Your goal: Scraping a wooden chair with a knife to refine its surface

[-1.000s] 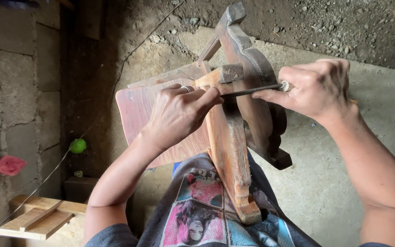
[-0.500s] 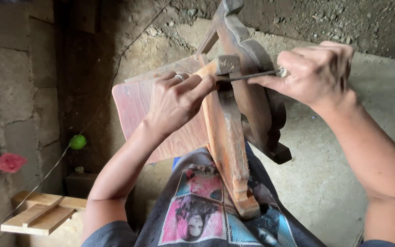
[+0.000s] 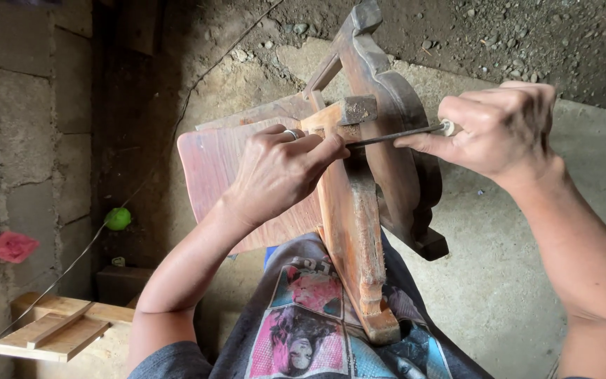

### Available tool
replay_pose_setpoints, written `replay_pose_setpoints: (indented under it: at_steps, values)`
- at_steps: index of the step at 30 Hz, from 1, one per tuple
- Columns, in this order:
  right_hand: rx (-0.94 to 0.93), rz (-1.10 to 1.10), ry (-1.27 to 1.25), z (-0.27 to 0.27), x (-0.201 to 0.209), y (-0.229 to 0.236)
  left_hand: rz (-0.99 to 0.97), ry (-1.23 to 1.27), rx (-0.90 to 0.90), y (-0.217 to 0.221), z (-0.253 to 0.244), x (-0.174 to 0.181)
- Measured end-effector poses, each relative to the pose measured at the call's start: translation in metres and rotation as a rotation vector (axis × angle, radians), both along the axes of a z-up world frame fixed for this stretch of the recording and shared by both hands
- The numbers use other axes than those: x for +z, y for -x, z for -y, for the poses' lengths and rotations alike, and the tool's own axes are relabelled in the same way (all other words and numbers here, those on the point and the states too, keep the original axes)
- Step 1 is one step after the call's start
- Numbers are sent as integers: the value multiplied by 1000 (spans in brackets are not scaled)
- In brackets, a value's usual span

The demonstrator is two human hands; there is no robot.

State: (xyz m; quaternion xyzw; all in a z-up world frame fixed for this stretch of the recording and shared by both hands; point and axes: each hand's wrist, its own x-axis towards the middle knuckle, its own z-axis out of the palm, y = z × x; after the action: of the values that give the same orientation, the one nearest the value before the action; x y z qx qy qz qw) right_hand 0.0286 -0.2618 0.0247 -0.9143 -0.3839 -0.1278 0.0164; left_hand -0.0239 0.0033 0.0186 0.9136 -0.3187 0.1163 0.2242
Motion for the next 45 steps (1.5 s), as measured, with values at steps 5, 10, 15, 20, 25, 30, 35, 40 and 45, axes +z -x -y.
replay_pose_setpoints:
  at_steps: [5, 10, 15, 20, 25, 30, 35, 40, 45]
  values:
    - [-9, -23, 25, 1, -2, 0, -23, 4, -4, 0, 1, -2]
    - [-8, -99, 54, 0, -1, -3, -74, 47, -10, 1, 2, -10]
    - [16, 19, -2, 0, -16, -9, 133, -28, 26, -7, 1, -20]
    - [50, 293, -106, -5, -18, -6, 331, -196, 55, -11, -2, -15]
    - [32, 122, -86, -1, -4, -5, 176, -150, 33, -4, -2, -4]
    - [91, -15, -61, -2, -4, -5, 3, -31, -1, 2, -1, 0]
    - [63, -134, 1, -2, -3, -9, -34, 17, 15, 1, 1, -12]
    - [71, -92, -87, -4, -28, -17, 114, -21, 39, -18, -2, -18]
    - [95, 423, -178, -8, -36, -11, 520, -340, 100, -19, -6, -31]
